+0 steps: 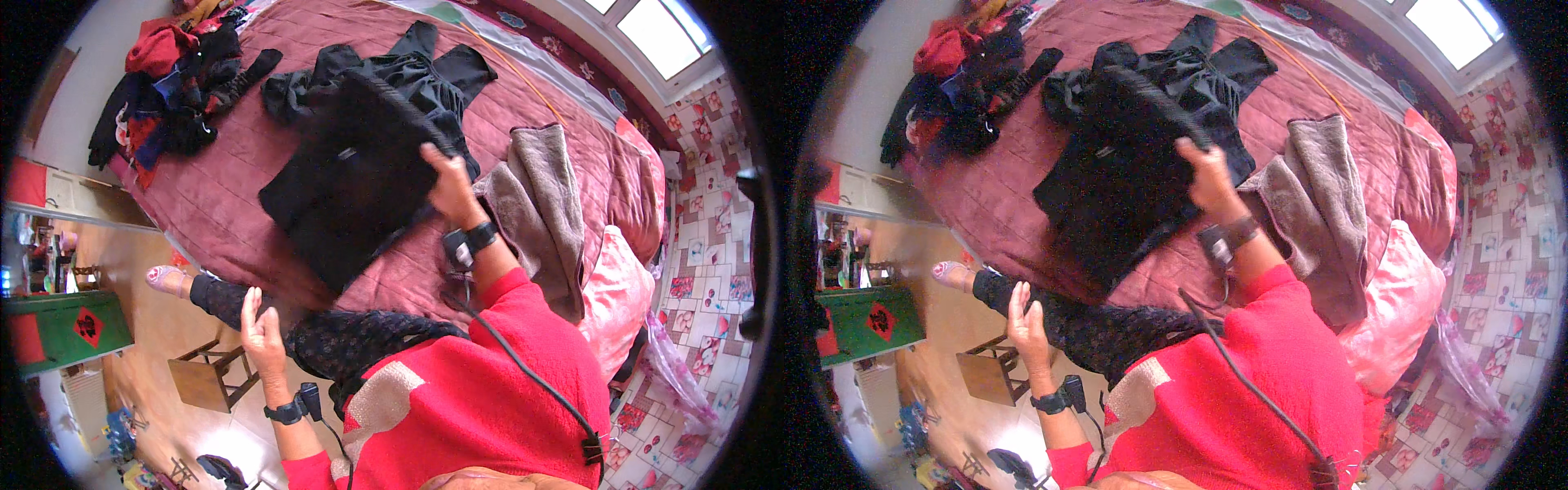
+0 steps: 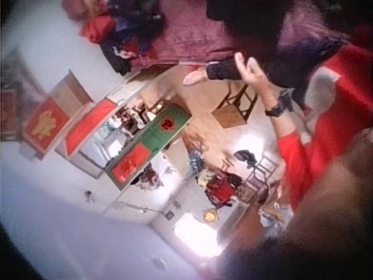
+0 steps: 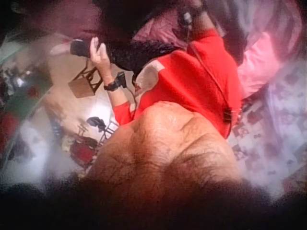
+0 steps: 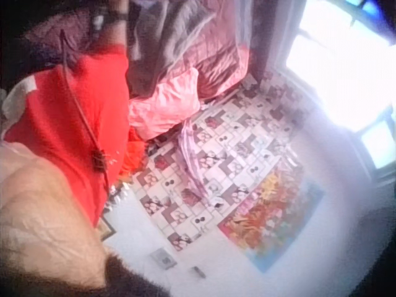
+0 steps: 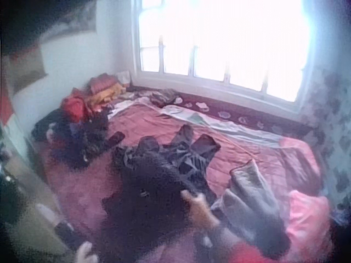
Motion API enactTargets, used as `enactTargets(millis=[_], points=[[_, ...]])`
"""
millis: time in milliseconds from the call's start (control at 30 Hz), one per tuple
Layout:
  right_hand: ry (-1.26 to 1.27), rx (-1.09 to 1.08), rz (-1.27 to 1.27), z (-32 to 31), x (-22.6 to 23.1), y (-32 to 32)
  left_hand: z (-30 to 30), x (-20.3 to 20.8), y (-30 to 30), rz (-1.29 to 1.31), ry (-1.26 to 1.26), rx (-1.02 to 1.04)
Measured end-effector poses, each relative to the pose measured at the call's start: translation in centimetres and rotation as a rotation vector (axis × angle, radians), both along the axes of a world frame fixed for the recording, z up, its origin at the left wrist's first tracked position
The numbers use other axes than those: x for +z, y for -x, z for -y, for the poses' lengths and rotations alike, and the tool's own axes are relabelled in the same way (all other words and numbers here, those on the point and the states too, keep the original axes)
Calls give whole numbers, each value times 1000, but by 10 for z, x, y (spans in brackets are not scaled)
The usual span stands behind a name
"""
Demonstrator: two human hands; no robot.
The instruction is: The person folds a pair of black trousers on a bed. They smooth the fabric, align the legs, fold the garment in half lengthwise, then fold it into thirds and place it on the bed.
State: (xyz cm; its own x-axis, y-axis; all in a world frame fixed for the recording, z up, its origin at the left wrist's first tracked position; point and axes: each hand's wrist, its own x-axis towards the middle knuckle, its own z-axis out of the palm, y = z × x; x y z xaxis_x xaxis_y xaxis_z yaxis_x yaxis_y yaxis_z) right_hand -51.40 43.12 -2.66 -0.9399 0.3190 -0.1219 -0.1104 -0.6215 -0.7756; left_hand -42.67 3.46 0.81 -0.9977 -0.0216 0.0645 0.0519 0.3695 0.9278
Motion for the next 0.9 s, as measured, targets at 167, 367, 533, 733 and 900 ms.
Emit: enactTargets(millis=[167, 367, 533, 733, 900], points=[[45, -285, 518, -93, -99, 5, 19, -34, -2, 256, -94, 162], [-197, -394, 690, -109, -167, 7, 21, -54, -8, 304, -102, 96], [-223, -364, 541, -116, -145, 3, 27, -54, -11, 426, -75, 170], [-1361, -654, 703, -83, -117, 11, 33, -54, -15, 423, -125, 184], [-1662, -316, -24, 7, -110, 8, 37, -63, -22, 410, -78, 168]])
